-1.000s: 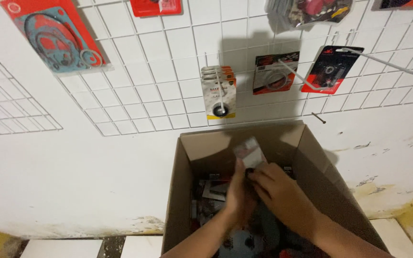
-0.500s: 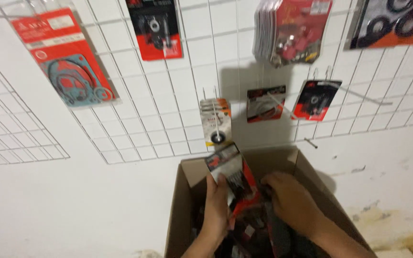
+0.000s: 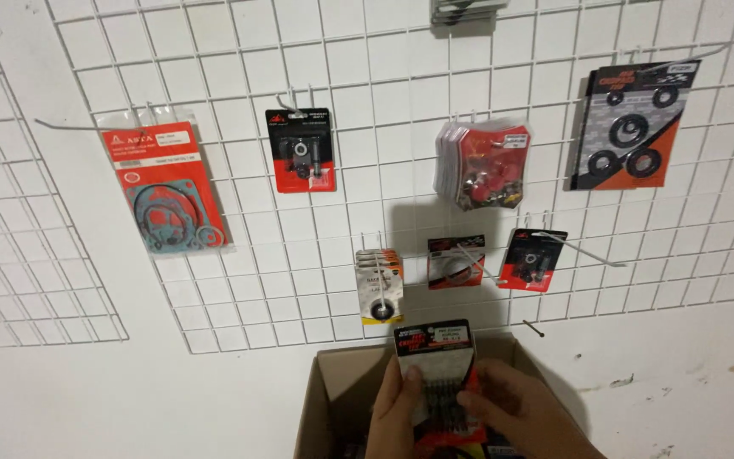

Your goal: Organizing automotive parts from a cardboard box onto a display rack and wiping objects with a cloth.

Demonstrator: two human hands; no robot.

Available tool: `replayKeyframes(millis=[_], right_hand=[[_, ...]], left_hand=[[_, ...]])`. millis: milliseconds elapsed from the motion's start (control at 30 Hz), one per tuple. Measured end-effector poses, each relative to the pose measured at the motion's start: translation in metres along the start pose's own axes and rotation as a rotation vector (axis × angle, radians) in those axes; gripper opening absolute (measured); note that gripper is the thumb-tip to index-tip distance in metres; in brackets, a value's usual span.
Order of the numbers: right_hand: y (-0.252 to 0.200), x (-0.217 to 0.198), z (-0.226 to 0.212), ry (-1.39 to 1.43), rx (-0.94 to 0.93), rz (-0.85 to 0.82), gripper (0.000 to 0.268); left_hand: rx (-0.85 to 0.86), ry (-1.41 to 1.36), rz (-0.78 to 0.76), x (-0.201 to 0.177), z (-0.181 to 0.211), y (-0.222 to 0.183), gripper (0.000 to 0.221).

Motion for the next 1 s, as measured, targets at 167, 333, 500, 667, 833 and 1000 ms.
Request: replayKeyframes(millis=[167, 333, 500, 667, 833, 1000], right_hand=[[-0.022, -0.010, -0.025, 0.475, -0.168, 0.014, 0.038], [-0.041, -0.034, -0.085, 0.336, -0.329, 0.180, 0.039], [-0.041, -0.052, -0.161, 0.070, -0.317, 0.392, 0.035], [-0.017, -0.059, -0.193, 0.520, -0.749, 0.173, 0.024], [0.005, -0.071, -0.195, 0.487, -0.827, 0.145, 0.027], [0.026, -0.082, -0.201, 0.417, -0.833, 0.146, 0.031]], left_hand=[[0.264, 0.053, -0.255, 0.015, 0.038, -0.010, 0.049], [0.505, 0.269, -0.392, 0.049, 0.126, -0.035, 0.057], [0.531, 0.402, -0.332, 0.075, 0.187, -0.006, 0.066], [0.839, 0.414, -0.200, 0.098, 0.228, 0.025, 0.061], [0.801, 0.477, -0.174, 0.107, 0.239, 0.033, 0.059], [0.680, 0.520, -0.120, 0.108, 0.243, 0.064, 0.063]])
Point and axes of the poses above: each hand's wrist, its own y-axis towards the middle knuckle, its own x-axis out of the palm, z = x × y, the point moved 2 cm from there along y, towards the middle knuckle, and after that the axes turned 10 degrees about y, right-handed, at the moved point
